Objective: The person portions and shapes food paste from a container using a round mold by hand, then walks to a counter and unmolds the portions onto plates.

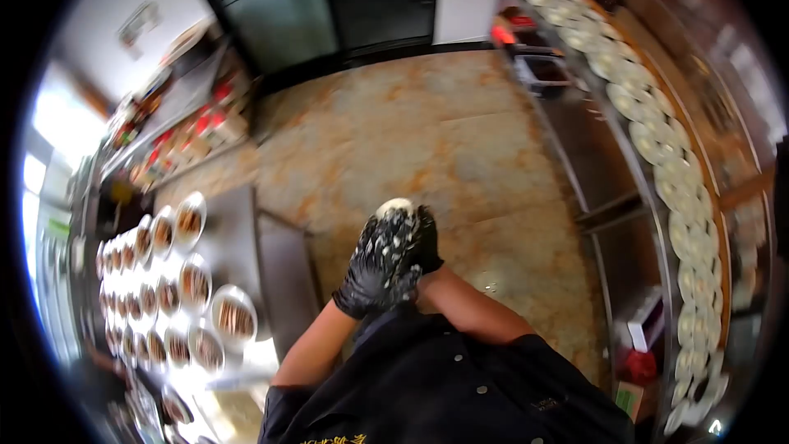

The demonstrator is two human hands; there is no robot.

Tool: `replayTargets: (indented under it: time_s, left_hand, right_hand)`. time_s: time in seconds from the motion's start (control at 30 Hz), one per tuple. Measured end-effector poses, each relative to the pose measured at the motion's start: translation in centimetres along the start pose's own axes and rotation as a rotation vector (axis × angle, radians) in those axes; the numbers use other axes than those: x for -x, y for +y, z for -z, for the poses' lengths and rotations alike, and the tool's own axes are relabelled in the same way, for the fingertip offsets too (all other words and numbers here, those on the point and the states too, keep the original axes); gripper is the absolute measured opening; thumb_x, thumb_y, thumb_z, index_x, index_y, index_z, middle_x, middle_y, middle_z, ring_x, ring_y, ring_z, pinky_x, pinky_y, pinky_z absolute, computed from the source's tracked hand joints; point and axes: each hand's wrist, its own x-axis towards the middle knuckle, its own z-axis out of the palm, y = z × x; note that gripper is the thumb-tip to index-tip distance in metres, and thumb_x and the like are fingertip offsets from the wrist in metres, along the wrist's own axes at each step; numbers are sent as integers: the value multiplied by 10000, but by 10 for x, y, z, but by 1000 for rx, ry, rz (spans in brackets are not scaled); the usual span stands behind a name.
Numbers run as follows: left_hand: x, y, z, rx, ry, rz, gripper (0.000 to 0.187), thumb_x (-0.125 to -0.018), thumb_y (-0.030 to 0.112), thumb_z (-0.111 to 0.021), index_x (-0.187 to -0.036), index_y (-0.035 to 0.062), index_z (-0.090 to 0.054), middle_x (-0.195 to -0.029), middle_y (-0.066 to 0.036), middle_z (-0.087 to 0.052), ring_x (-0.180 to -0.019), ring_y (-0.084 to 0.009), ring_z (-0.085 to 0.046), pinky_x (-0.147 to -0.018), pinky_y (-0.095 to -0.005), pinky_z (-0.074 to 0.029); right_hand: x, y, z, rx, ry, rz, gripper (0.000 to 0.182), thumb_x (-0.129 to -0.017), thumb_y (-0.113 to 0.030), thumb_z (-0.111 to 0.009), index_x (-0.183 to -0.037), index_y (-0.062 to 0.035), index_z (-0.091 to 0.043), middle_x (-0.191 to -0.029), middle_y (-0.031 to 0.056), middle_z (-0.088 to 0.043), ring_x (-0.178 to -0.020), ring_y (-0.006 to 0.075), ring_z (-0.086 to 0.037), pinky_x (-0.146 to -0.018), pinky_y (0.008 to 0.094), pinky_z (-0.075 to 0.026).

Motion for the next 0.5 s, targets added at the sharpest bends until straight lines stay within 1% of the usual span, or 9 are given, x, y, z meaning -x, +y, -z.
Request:
replayTargets:
  time_s: [0.03, 0.1, 0.13, 0.2, 0.23, 0.3, 0.37, 0.43, 0.5]
  left_hand:
    - [-25, -9, -6, 93, 17, -70, 679, -898, 238, -643, -1499, 4, -428, -1543, -260, -419, -1453, -450, -362, -1209, -541, -258]
    - [-73, -28, -20, 267, 99, -127, 711, -845, 197, -677, -1487, -3, -445, -1523, -244, -450, -1437, -433, -393, -1195, -528, -296]
    - [-93, -36, -23, 342, 148, -151, 728, -819, 177, -694, -1481, -7, -453, -1513, -236, -466, -1429, -425, -409, -1188, -522, -315]
    - [-153, -57, -33, 597, 164, -111, 666, -869, 94, -660, -1488, -15, -439, -1512, -216, -482, -1426, -372, -440, -1179, -490, -337]
    - [-176, -71, -43, 729, 149, -51, 638, -892, 86, -639, -1488, -16, -436, -1516, -207, -482, -1427, -356, -443, -1177, -482, -342]
    - [-222, -105, -72, 1074, 201, 30, 569, -973, 128, -610, -1496, -8, -431, -1470, -183, -538, -1376, -294, -507, -1160, -439, -378]
    - [-272, -149, -93, 1408, 153, 245, 571, -986, 175, -616, -1498, 0, -433, -1412, -186, -584, -1314, -280, -563, -1137, -423, -410]
    - [-324, -211, -129, 1596, 124, 489, 631, -994, 346, -629, -1497, 14, -442, -1302, -184, -656, -1193, -270, -647, -1071, -406, -476]
    - [-356, -285, -179, 1556, 204, 598, 537, -1003, 365, -552, -1449, 67, -516, -1295, -212, -659, -1150, -318, -662, -1012, -437, -510]
  right_hand:
    - [-18, -16, 46, 308, 146, 154, 468, -932, -324, -585, -1280, -10, -595, -1238, 173, -660, -1137, 322, -630, -972, 459, -501]
    - [-42, -64, 46, 930, 278, 432, 362, -872, -243, -665, -1189, -69, -659, -1157, 144, -698, -1064, 309, -661, -906, 454, -525]
    - [-43, -93, 41, 858, 299, 404, 375, -880, -282, -642, -1192, -75, -662, -1165, 140, -696, -1068, 311, -659, -903, 458, -531]
    - [-37, -161, -7, 175, 361, 167, 412, -895, -361, -598, -1196, -88, -667, -1180, 131, -694, -1075, 314, -653, -898, 466, -541]
    - [-32, -189, -16, 56, 388, 180, 435, -903, -400, -576, -1199, -95, -670, -1188, 127, -693, -1079, 316, -650, -895, 470, -546]
    - [-18, -233, -13, -83, 397, 292, 489, -919, -479, -532, -1203, -108, -675, -1203, 119, -690, -1086, 320, -645, -890, 478, -556]
    - [2, -268, 9, -34, 302, 476, 660, -944, -528, -427, -1376, -43, -545, -1310, 142, -639, -1158, 365, -599, -1049, 490, -472]
    - [19, -306, 43, -156, 380, 664, 691, -939, -547, -405, -1392, -42, -534, -1305, 184, -630, -1127, 372, -616, -1020, 509, -488]
    - [20, -335, 42, -159, 301, 760, 668, -928, -507, -481, -1354, 3, -549, -1234, 215, -646, -1082, 375, -630, -918, 496, -550]
